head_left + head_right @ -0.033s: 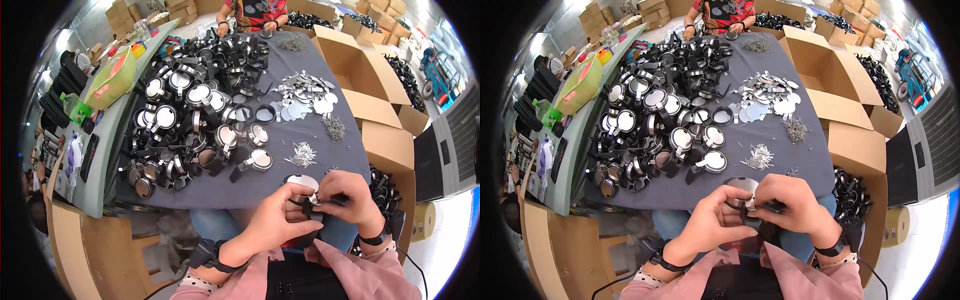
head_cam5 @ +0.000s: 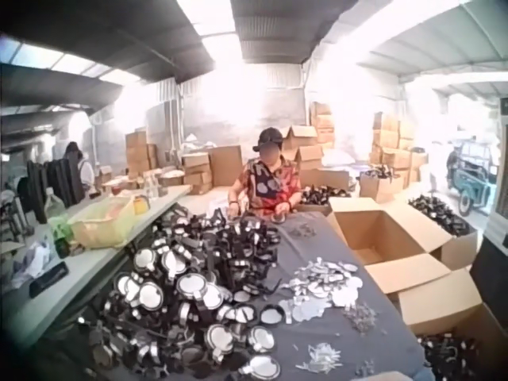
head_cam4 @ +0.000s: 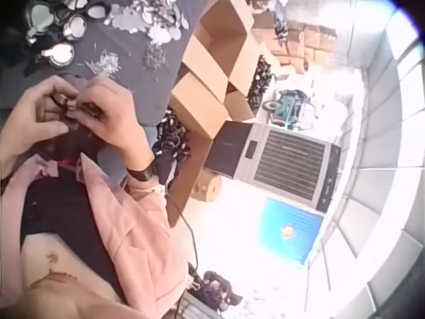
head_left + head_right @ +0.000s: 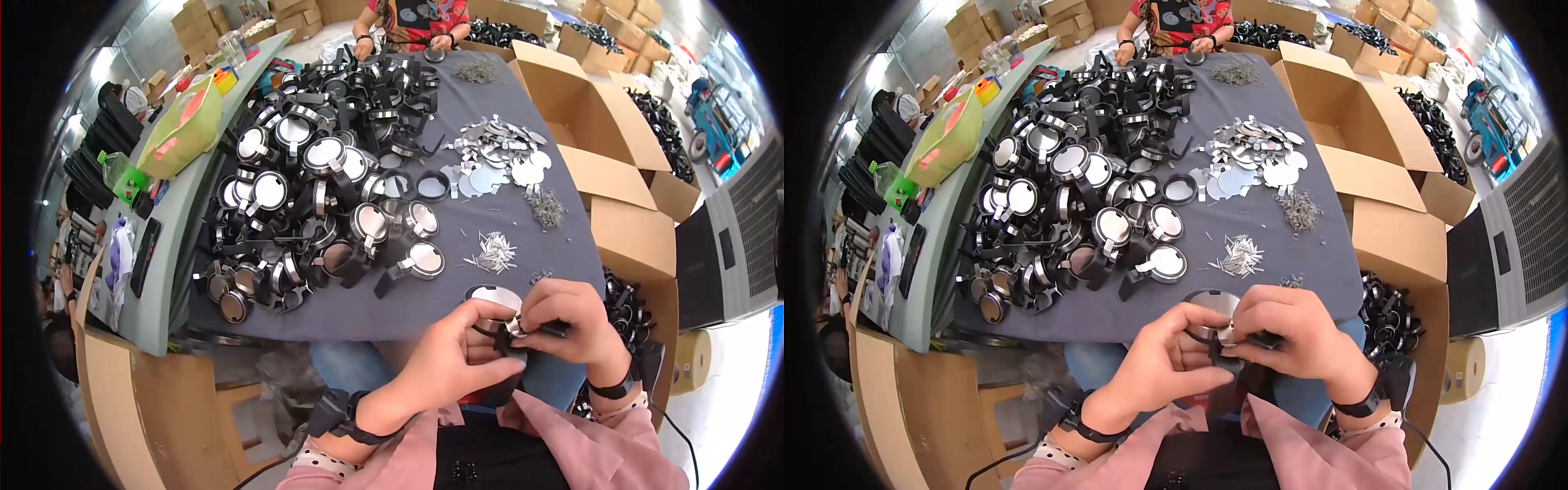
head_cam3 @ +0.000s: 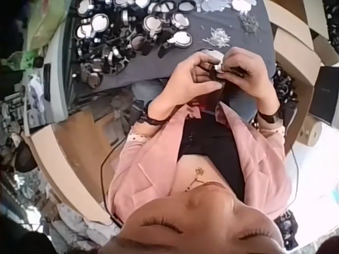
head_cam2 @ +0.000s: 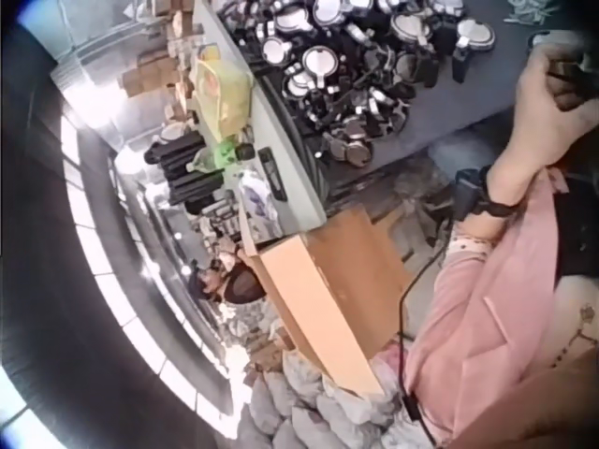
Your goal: The recorder is assembling small metal components, possibly related to plastic or rubber products, at a workbench.
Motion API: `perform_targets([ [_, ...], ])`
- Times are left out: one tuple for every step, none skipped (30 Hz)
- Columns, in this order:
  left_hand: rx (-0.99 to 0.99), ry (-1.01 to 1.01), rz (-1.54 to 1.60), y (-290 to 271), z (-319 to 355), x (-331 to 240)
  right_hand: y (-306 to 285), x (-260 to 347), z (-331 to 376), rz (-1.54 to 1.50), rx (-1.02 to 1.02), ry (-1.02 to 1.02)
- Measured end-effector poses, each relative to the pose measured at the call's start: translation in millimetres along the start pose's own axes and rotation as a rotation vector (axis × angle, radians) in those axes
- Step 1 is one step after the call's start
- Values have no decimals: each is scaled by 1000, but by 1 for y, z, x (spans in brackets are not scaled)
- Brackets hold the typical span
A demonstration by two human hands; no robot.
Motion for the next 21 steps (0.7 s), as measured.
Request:
perform_targets([
  [-1, -2, 2, -1, 0, -1, 2, 7, -3, 18, 64, -83],
  [48, 23, 53, 1, -1, -3, 1, 9, -3, 21, 91, -127],
  [97, 45, 106, 4, -1, -6, -1, 7, -6, 18, 91, -121],
  [122, 44, 87, 7, -2, -9, 0, 11, -8, 5, 143, -170],
  [120, 38, 90, 6, -3, -10, 2, 15, -9, -9, 195, -219],
  [151, 21, 73, 8, -4, -11, 2, 17, -12, -40, 195, -240],
  [182, 5, 56, 11, -4, -11, 0, 17, -14, -42, 193, -237],
  [183, 0, 56, 13, -4, -13, 0, 18, -15, -53, 218, -249],
  [181, -2, 46, 14, -4, -15, 1, 19, -15, -64, 245, -264],
  [179, -3, 36, 14, -5, -16, 1, 20, -16, -65, 244, -263],
  [179, -6, 35, 13, -5, -15, 0, 21, -18, -61, 236, -267],
  [177, 8, 24, 11, -6, -15, 0, 23, -18, -58, 226, -271],
  [176, 22, 13, 9, -6, -15, -2, 26, -19, -61, 222, -269],
  [176, 17, 11, 9, -7, -14, -6, 29, -20, -40, 191, -258],
  [162, 14, 133, 8, -9, -14, -9, 29, -21, -19, 160, -244],
  [148, 12, 256, 7, -10, -13, -8, 29, -14, -22, 155, -240],
  [147, 4, 255, 5, -11, -13, -15, 16, -5, -193, 58, -64],
  [121, -17, 343, 1, -12, -11, -21, -1, 6, -361, -40, 113],
  [95, -38, 432, -3, -13, -8, -24, -1, 13, -364, -44, 117],
  [77, -39, 405, -6, -14, -7, -21, -2, 19, -276, 22, 152],
  [74, -47, 403, -6, -14, -7, -18, -1, 22, -192, 89, 187],
])
Point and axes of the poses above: each hand's wrist, its own z-axis away from the middle knuckle, its own y-axis out of the palm, x = y × z, the point moved 9 cm from there along -z, towards the middle knuckle, and after that the axes turned 7 degrees about z, right-handed, at the moved point
